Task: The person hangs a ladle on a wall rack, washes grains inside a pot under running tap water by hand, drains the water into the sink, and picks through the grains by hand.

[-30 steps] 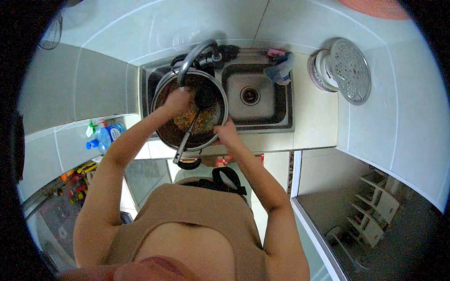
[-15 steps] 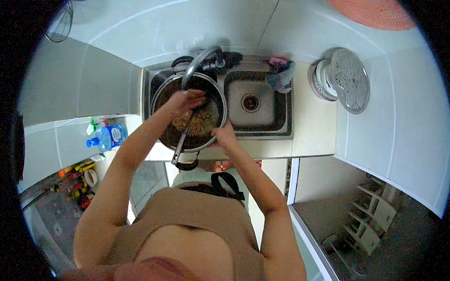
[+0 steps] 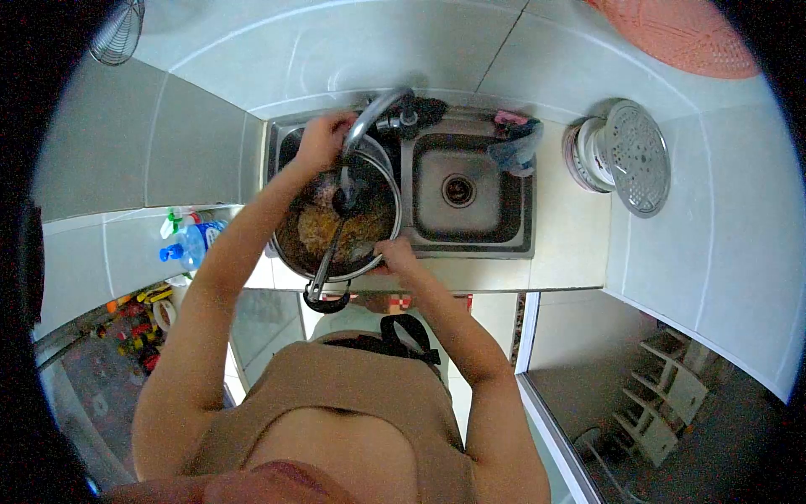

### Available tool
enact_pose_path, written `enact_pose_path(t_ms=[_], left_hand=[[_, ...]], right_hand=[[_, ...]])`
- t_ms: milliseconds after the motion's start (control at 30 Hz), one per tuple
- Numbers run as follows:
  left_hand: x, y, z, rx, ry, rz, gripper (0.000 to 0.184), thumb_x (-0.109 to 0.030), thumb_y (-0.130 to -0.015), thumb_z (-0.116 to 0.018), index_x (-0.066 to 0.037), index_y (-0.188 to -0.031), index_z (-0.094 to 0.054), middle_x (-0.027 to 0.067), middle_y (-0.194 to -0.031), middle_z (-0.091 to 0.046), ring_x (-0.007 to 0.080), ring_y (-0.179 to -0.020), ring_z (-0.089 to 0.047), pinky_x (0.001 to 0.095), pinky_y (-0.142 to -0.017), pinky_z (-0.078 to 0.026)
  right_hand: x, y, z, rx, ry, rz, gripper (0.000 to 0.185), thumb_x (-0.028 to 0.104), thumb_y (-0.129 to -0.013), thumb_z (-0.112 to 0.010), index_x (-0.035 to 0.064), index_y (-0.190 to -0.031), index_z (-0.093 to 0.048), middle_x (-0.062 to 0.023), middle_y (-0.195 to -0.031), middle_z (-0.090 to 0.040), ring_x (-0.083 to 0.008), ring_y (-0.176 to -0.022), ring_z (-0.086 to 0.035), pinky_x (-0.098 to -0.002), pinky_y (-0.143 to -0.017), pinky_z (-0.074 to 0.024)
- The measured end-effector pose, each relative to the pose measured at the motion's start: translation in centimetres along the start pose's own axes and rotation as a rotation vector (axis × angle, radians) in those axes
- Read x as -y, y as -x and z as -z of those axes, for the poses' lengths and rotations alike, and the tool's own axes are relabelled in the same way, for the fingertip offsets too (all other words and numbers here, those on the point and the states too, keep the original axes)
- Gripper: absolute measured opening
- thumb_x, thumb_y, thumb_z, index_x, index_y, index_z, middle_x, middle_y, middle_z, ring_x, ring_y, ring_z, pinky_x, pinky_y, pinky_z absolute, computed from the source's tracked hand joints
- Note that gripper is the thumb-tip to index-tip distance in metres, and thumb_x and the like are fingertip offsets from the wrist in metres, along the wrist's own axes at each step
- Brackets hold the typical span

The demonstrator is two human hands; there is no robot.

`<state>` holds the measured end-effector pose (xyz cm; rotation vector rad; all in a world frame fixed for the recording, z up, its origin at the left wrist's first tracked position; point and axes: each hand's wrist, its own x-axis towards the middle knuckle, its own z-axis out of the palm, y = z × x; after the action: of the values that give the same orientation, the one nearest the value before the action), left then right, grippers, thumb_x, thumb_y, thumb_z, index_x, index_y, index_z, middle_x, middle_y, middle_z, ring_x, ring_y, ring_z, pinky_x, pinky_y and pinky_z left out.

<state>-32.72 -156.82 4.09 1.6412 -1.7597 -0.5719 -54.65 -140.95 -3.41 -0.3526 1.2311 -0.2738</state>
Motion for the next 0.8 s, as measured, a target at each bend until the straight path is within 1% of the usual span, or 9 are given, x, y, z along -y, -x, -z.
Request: enact_pose_path(t_ms=[133, 233, 333, 367, 467, 533, 600, 733, 800], left_hand=[[4.1, -5.3, -2.0, 0.209, -0.381, -0.022, 0.026, -0.021, -0.086, -0.057, -0.002, -0.101, -0.069, 0.0197, -0.101, -0.069, 0.0350, -0.092, -0.067, 0.0444, -0.082, -0.051], [2.9, -8.8, -3.4, 0.553, -0.626, 0.113, 0.028, -0.025, -0.087, -0.056, -0.003, -0.097, -0.071, 0.0203, -0.101, -0.069, 0.0373, -0.092, -0.066, 0.0459, -0.084, -0.050], [7.0, -11.3, -7.1, 0.629, -0.320, -0.078, 0.032, -0.026, -0.082, -0.058, -0.005, -0.105, -0.069, 0.0212, -0.100, -0.068, 0.0412, -0.089, -0.065, 0.0462, -0.084, -0.050], [5.3, -11.4, -6.2, 0.738, -0.623, -0.254, 0.035, -0.023, -0.082, -0.059, -0.002, -0.109, -0.068, 0.0217, -0.103, -0.068, 0.0396, -0.094, -0.065, 0.0434, -0.087, -0.049], [6.0, -9.7, -5.4, 0.581, 0.034, -0.017, 0.039, -0.016, -0.081, -0.057, -0.002, -0.116, -0.064, 0.0211, -0.109, -0.067, 0.0371, -0.100, -0.063, 0.0418, -0.091, -0.048], [7.9, -9.8, -5.6, 0.547, 0.110, -0.029, 0.041, -0.013, -0.082, -0.056, -0.005, -0.122, -0.060, 0.0181, -0.117, -0.064, 0.0345, -0.110, -0.059, 0.0413, -0.098, -0.045], [8.6, -9.7, -4.9, 0.384, -0.228, -0.252, 0.037, -0.020, -0.087, -0.062, -0.005, -0.121, -0.062, 0.0165, -0.120, -0.064, 0.0327, -0.114, -0.059, 0.0392, -0.101, -0.042], [3.4, -3.4, 2.8, 0.140, -0.007, -0.034, 0.054, -0.028, -0.081, -0.069, -0.004, -0.127, -0.055, 0.0192, -0.121, -0.061, 0.0407, -0.115, -0.054, 0.0449, -0.100, -0.043], [2.1, 2.7, 6.6, -0.015, -0.221, 0.091, 0.063, -0.031, -0.078, -0.074, -0.001, -0.129, -0.052, 0.0221, -0.121, -0.060, 0.0392, -0.114, -0.055, 0.0439, -0.099, -0.043]], right_hand=[[0.4, 0.8, -1.0, 0.023, 0.001, 0.005, 0.036, -0.005, -0.077, -0.053, -0.0070, -0.112, -0.049, -0.0202, -0.103, -0.059, -0.0365, -0.088, -0.065, -0.0511, -0.065, -0.0633], [0.5, 1.8, -1.8, -0.051, 0.034, 0.088, 0.042, -0.005, -0.076, -0.053, -0.0076, -0.118, -0.046, -0.0205, -0.104, -0.059, -0.0366, -0.089, -0.066, -0.0506, -0.065, -0.0634], [0.1, 1.7, -1.5, -0.081, 0.117, 0.176, 0.051, -0.003, -0.072, -0.058, 0.0033, -0.120, -0.044, -0.0172, -0.094, -0.058, -0.0347, -0.088, -0.063, -0.0496, -0.064, -0.0606], [0.0, 1.9, -1.4, -0.074, 0.090, 0.140, 0.051, -0.003, -0.071, -0.058, 0.0030, -0.120, -0.045, -0.0171, -0.095, -0.058, -0.0344, -0.088, -0.063, -0.0485, -0.065, -0.0595], [1.5, 2.9, -1.9, -0.062, 0.067, 0.115, 0.050, -0.003, -0.069, -0.058, 0.0026, -0.118, -0.046, -0.0171, -0.096, -0.058, -0.0337, -0.086, -0.062, -0.0461, -0.066, -0.0573], [1.2, 2.2, -1.8, -0.084, 0.133, 0.175, 0.050, -0.003, -0.069, -0.058, 0.0026, -0.117, -0.046, -0.0173, -0.096, -0.058, -0.0337, -0.085, -0.063, -0.0461, -0.065, -0.0574], [0.2, 0.4, -0.9, -0.070, 0.201, 0.214, 0.048, -0.003, -0.069, -0.058, 0.0025, -0.116, -0.047, -0.0175, -0.094, -0.058, -0.0324, -0.083, -0.064, -0.0471, -0.062, -0.0593], [2.9, 4.6, -1.6, -0.125, 0.114, 0.103, 0.049, -0.002, -0.071, -0.060, 0.0026, -0.118, -0.046, -0.0176, -0.089, -0.057, -0.0300, -0.077, -0.066, -0.0473, -0.055, -0.0618], [2.6, 2.9, 0.6, -0.044, 0.195, 0.120, 0.051, -0.002, -0.075, -0.057, 0.0018, -0.123, -0.041, -0.0166, -0.088, -0.057, -0.0307, -0.070, -0.066, -0.0459, -0.053, -0.0627]])
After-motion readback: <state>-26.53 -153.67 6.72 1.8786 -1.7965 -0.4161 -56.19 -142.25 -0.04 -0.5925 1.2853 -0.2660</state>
